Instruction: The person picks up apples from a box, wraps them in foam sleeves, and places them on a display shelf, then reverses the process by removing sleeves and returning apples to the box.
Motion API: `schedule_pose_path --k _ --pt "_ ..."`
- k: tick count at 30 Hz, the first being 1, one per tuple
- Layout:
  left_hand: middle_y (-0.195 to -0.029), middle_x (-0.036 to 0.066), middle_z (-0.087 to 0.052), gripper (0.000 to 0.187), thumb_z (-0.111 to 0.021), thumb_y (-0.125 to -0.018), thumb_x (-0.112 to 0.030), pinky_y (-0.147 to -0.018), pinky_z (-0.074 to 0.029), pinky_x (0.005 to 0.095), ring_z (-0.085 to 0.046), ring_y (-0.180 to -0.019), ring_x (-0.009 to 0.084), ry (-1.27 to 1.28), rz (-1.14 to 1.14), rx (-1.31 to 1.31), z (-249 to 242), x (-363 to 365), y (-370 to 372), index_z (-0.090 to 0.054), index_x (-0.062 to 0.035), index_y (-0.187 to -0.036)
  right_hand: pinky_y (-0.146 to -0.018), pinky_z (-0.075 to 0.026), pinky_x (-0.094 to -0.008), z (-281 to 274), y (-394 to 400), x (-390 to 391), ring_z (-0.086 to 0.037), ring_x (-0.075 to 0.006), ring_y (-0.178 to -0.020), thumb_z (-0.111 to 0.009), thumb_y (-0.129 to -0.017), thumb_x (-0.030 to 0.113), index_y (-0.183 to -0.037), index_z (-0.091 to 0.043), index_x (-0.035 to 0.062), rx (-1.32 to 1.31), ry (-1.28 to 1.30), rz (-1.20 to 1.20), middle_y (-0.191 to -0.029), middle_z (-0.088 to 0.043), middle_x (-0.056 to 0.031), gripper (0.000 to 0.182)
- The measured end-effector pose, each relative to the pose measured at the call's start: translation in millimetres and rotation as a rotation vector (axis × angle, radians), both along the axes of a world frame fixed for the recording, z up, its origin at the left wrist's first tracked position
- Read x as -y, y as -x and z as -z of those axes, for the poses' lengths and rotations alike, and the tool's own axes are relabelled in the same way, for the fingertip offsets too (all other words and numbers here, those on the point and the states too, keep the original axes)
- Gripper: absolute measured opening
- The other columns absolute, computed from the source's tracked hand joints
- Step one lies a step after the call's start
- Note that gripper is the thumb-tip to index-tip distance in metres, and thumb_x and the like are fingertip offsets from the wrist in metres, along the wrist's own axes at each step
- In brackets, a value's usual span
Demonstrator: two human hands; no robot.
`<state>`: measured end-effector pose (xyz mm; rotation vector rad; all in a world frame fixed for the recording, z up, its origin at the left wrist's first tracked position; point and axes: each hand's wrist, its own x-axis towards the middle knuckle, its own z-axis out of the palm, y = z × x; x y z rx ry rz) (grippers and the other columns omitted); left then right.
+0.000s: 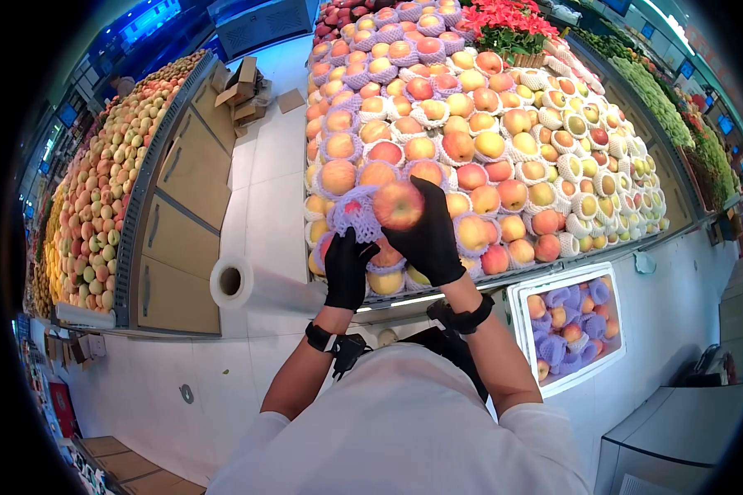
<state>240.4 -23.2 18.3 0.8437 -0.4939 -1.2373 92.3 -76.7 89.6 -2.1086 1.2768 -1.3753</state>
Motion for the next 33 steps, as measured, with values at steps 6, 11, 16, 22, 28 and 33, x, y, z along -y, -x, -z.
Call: schedule_pose_path --k 6,11,16,22,28,33 --pt "-0.098 0.008 -0.057 0.020 -0.053 -0.095 -0.018 -0.076 -0.054 0.0308 -0.062 -0.086 0.0191 0.010 0.028 0.040 9.0 -2.2 -1.5 -0.051 -0.0021 -0.108 -0.096 -0.044 -0.0374 -1.0 10.9 -0.5 -0.052 -0.0290 -0.113 -0.085 -0.062 0.018 -0.128 -0.042 0.0011 0.022 0.076 -0.025 -0.120 -0.051 -0.0157 0.081" --pt "-0.100 0.009 -0.059 0.020 -0.053 -0.095 -0.016 -0.076 -0.054 0.0313 -0.064 -0.085 0.0196 0.018 0.032 0.046 2.4 -4.1 -6.9 -0.051 -0.0022 -0.110 -0.097 -0.043 -0.0391 -12.7 17.9 3.1 -0.050 -0.0279 -0.115 -0.084 -0.064 0.019 -0.127 -0.041 0.0001 0.272 -0.047 -0.054 -0.121 -0.050 -0.0153 0.079" --pt "-0.102 0.010 -0.059 0.024 -0.052 -0.096 -0.017 -0.076 -0.054 0.0322 -0.064 -0.091 0.0209 0.008 0.085 0.364 16.5 -10.7 -12.1 -0.049 -0.0020 -0.115 -0.090 -0.048 -0.0329 -9.8 45.0 13.1 -0.057 -0.0193 -0.103 -0.076 -0.076 0.015 -0.118 -0.050 -0.0020 0.581 -0.398 -0.166 -0.111 -0.057 -0.0114 0.052" --pt "-0.107 0.011 -0.058 0.027 -0.051 -0.098 -0.021 -0.079 -0.054 0.0335 -0.061 -0.100 0.0217 0.032 0.072 0.247 21.0 -13.0 -7.4 -0.049 -0.0011 -0.116 -0.082 -0.050 -0.0300 -36.9 48.7 0.4 -0.063 -0.0154 -0.094 -0.072 -0.078 0.009 -0.110 -0.052 -0.0006 0.220 -0.244 -0.044 -0.099 -0.065 -0.0064 0.038" --pt "-0.109 0.010 -0.056 0.025 -0.051 -0.098 -0.018 -0.080 -0.054 0.0335 -0.060 -0.102 0.0217 -0.020 0.095 0.066 20.3 -15.6 -5.9 -0.049 -0.0007 -0.116 -0.081 -0.050 -0.0305 -17.6 57.7 8.9 -0.063 -0.0160 -0.090 -0.075 -0.073 0.010 -0.108 -0.051 0.0018 0.007 0.060 0.084 -0.095 -0.064 -0.0061 0.043" --pt "-0.111 0.010 -0.054 0.026 -0.052 -0.097 -0.012 -0.080 -0.054 0.0325 -0.057 -0.103 0.0195 0.040 0.110 0.385 19.3 -15.3 0.1 -0.049 0.0003 -0.119 -0.085 -0.047 -0.0337 -32.2 59.6 2.4 -0.062 -0.0178 -0.089 -0.069 -0.078 0.017 -0.103 -0.054 0.0057 -0.062 0.055 0.156 -0.091 -0.063 -0.0048 0.031"
